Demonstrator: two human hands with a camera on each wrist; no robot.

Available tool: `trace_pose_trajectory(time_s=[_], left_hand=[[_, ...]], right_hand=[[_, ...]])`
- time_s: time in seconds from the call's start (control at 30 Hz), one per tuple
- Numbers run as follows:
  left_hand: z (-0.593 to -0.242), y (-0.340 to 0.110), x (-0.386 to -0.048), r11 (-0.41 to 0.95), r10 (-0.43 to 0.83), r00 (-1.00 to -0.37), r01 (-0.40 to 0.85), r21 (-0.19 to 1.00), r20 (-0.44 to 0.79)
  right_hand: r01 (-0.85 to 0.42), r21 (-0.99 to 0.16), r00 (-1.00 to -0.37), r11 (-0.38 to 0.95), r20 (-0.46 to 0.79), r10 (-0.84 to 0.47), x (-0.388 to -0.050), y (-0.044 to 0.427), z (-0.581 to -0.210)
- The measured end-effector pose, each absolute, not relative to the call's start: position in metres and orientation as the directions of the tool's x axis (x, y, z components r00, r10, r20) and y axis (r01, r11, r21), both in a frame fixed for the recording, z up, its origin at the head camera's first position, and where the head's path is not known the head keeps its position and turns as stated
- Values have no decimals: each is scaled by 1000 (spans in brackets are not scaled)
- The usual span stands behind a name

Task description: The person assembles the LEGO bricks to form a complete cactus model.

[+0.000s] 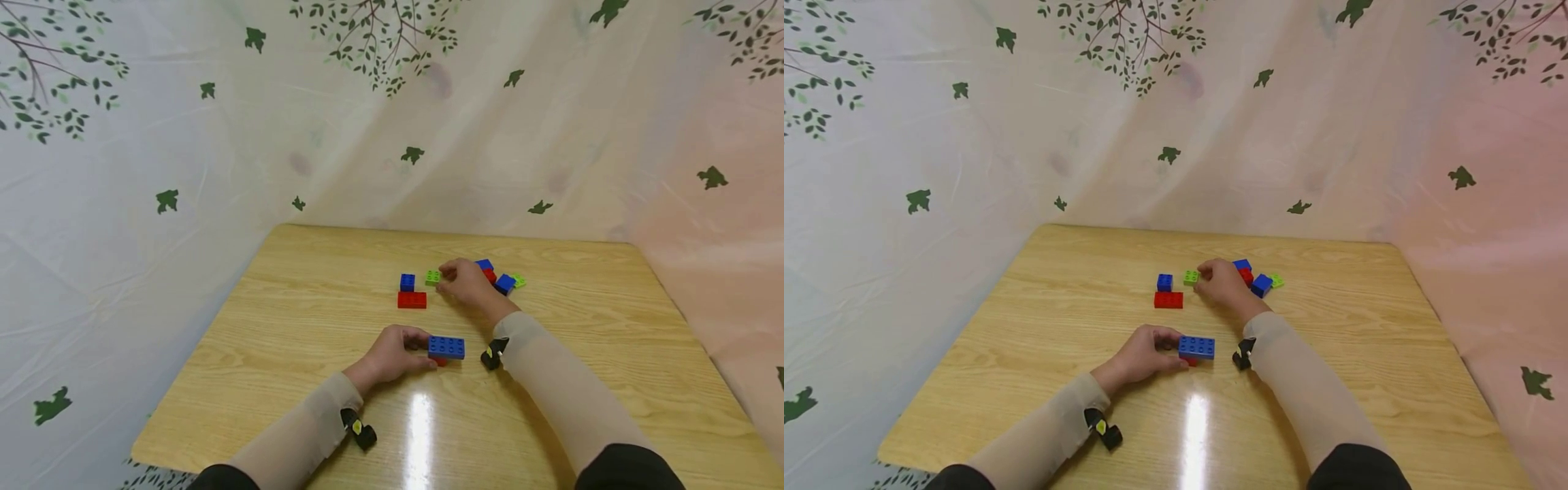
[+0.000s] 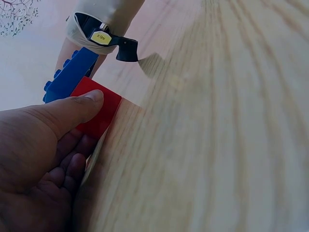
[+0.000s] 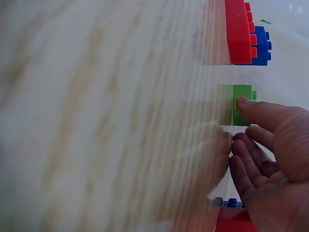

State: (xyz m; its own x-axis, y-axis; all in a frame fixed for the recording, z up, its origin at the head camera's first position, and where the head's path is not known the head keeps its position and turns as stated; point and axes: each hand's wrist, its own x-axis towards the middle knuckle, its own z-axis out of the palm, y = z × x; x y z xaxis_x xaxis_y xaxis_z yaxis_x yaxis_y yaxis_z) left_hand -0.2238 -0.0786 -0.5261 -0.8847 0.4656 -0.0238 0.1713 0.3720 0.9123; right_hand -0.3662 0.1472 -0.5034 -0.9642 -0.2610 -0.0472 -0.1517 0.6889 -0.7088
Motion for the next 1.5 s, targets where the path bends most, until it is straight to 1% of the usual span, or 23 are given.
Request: trace_pose_trajectory(time_s=[0.53, 0.93, 1.37, 1.5], left_hand=[[-527, -78, -226, 367, 466, -885, 177, 913, -16], [-528, -77, -226, 376, 465, -885, 179, 909, -18], [-527, -77, -224, 389, 457, -889, 184, 903, -16], [-525, -77, -224, 396, 455, -890, 184, 900, -18]], right_hand=[[-151, -709, -967, 689, -40, -253, -371, 146, -507], [-177, -705, -965, 687, -12, -261, -371, 145, -506], [-177, -740, -969, 648, 16, -246, -363, 148, -503], [-184, -736, -968, 652, 21, -250, -360, 151, -501]])
